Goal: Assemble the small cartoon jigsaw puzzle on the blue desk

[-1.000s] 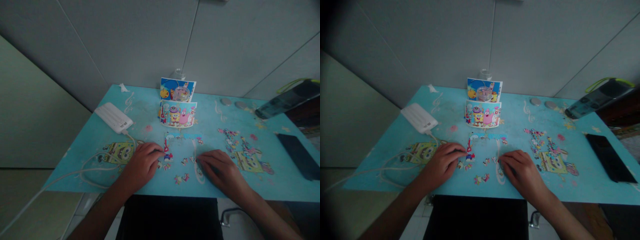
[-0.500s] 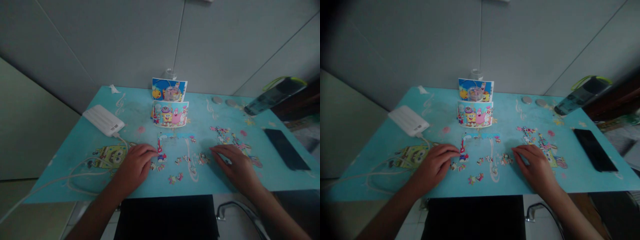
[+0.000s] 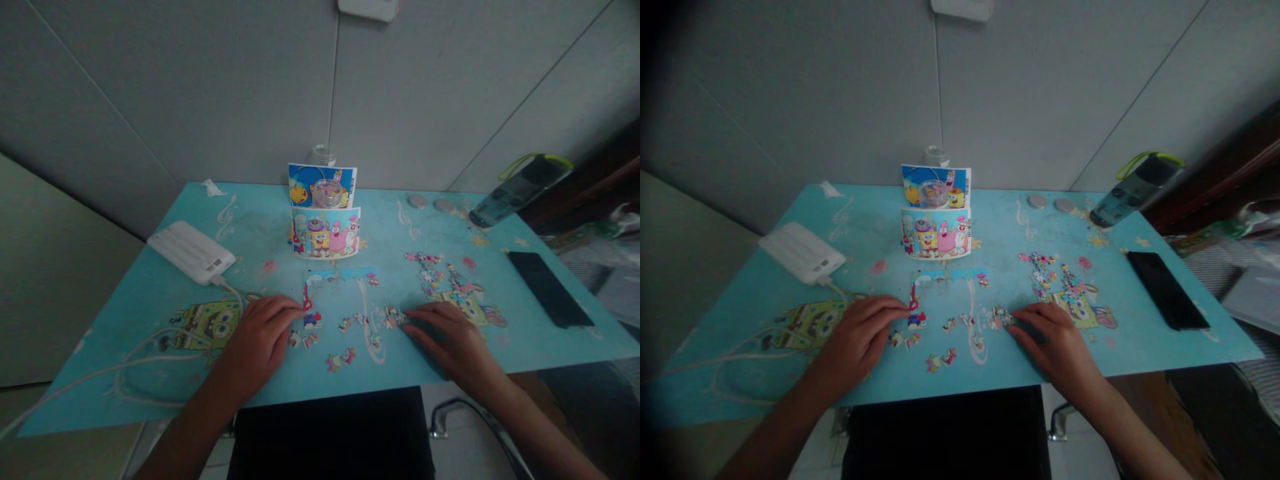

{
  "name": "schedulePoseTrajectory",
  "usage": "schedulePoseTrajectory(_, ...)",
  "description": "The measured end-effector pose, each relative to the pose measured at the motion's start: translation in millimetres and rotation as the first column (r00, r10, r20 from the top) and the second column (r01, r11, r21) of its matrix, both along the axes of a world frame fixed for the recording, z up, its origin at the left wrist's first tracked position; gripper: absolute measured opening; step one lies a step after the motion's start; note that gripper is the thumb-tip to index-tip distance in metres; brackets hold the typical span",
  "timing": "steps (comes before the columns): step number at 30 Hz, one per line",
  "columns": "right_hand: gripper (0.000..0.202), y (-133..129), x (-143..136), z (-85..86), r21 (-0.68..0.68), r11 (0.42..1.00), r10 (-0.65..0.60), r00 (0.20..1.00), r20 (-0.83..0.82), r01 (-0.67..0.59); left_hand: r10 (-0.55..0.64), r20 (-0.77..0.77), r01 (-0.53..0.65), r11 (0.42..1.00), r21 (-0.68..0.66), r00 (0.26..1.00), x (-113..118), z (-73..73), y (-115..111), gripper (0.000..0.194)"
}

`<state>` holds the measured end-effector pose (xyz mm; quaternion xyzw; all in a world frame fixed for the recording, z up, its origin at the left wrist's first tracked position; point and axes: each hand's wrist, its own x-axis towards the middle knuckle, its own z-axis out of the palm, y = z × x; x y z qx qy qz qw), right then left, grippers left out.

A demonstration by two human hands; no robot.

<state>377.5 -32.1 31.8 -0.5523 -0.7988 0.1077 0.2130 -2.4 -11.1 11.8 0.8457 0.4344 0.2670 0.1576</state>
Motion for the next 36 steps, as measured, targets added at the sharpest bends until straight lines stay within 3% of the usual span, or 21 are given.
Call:
schedulePoseTrajectory(12,0.018,10,-8,2.5,-0.075,0.997,0.036,0.999,0.004,-0.035,0.008,0.005,-0.008,1.0,-0.01,1.0,1,-0.7,-1,0.039)
schedulePoseTrajectory(20,0.015,18,-19,19.8,-0.139,0.989,-0.066,0.985,-0.158,0.044,0.007,-0.004,-0.007,1.0,-0.003,1.0,3,1.7,-1,0.038)
schedulePoseTrajectory(24,0.023,32,-37,26.1,-0.137,0.99,-0.005,0.968,-0.249,-0.03,0.01,-0.004,-0.01,1.0,-0.015,1.0,3,3.1,-1,0.039)
schedulePoseTrajectory(28,0.024,49,-53,26.1,-0.179,0.978,0.047,0.954,-0.295,-0.103,0.014,-0.002,-0.014,1.0,-0.015,1.0,4,4.5,-2,0.039)
schedulePoseTrajectory(36,0.026,58,-62,18.4,-0.181,0.982,-0.007,0.951,-0.309,-0.051,0.015,-0.024,-0.015,1.0,-0.002,1.0,5,5.9,-2,0.038)
